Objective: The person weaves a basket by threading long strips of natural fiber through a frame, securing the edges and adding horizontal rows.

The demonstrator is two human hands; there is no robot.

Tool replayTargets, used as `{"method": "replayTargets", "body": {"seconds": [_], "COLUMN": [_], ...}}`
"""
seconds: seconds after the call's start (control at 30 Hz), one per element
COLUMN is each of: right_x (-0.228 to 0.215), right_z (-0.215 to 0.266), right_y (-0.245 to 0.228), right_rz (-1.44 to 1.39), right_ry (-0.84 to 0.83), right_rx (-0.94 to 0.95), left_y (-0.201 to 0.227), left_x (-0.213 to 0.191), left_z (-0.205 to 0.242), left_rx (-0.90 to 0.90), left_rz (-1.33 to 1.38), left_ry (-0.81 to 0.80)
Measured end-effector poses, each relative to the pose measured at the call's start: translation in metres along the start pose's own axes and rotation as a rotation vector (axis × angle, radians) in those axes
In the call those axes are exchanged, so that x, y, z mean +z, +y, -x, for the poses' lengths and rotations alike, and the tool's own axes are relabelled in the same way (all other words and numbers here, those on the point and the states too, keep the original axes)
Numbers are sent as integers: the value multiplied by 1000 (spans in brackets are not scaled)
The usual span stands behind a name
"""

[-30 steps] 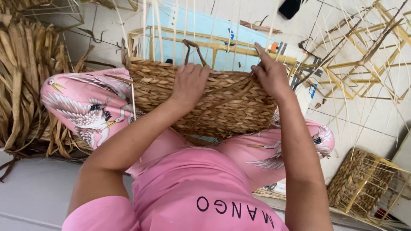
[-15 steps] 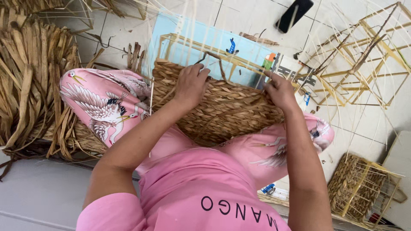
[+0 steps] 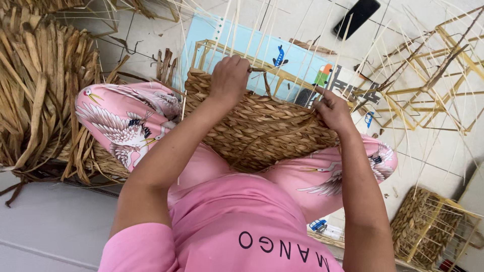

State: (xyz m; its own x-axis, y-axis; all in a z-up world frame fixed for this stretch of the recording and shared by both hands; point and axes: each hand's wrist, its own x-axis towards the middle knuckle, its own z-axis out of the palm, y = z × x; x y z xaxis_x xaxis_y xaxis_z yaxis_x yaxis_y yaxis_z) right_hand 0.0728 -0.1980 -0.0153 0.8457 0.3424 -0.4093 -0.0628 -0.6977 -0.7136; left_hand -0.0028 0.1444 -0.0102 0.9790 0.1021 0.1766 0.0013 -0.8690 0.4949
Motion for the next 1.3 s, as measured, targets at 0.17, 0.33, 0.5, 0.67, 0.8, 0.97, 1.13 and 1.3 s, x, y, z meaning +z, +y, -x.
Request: {"method": "replayTargets", "body": {"seconds": [0.17,0.33,0.5,0.67,0.8,0.97,1.13,1.3], "right_x": [5,8,22,24,-6,-40,-7,17], "right_z": [-3,-4,7,-26,-60,-40,0,9], "right_y": [3,-9,-73,-105,-68,-31,-11,7], "right_rz": [-96,134,690,535,101,-249,-72,-167], "right_ry": [2,122,288,265,272,101,-13,34], "right_rx": [75,-41,-228,-150,123,54,79,3], "left_y": [-35,-97,-80,-26,-33,-64,-69,9], "left_x": [-9,-39,-85,-142,-150,-139,-137,-60], "left_z": [27,84,94,100,123,143,112,76], "left_rx": [-516,-663,-468,-136,-157,-314,17,274], "left_rz": [548,669,676,538,291,-230,-341,55], "left_ry": [-313,-507,-359,-409,-541,-600,-11,33]}}
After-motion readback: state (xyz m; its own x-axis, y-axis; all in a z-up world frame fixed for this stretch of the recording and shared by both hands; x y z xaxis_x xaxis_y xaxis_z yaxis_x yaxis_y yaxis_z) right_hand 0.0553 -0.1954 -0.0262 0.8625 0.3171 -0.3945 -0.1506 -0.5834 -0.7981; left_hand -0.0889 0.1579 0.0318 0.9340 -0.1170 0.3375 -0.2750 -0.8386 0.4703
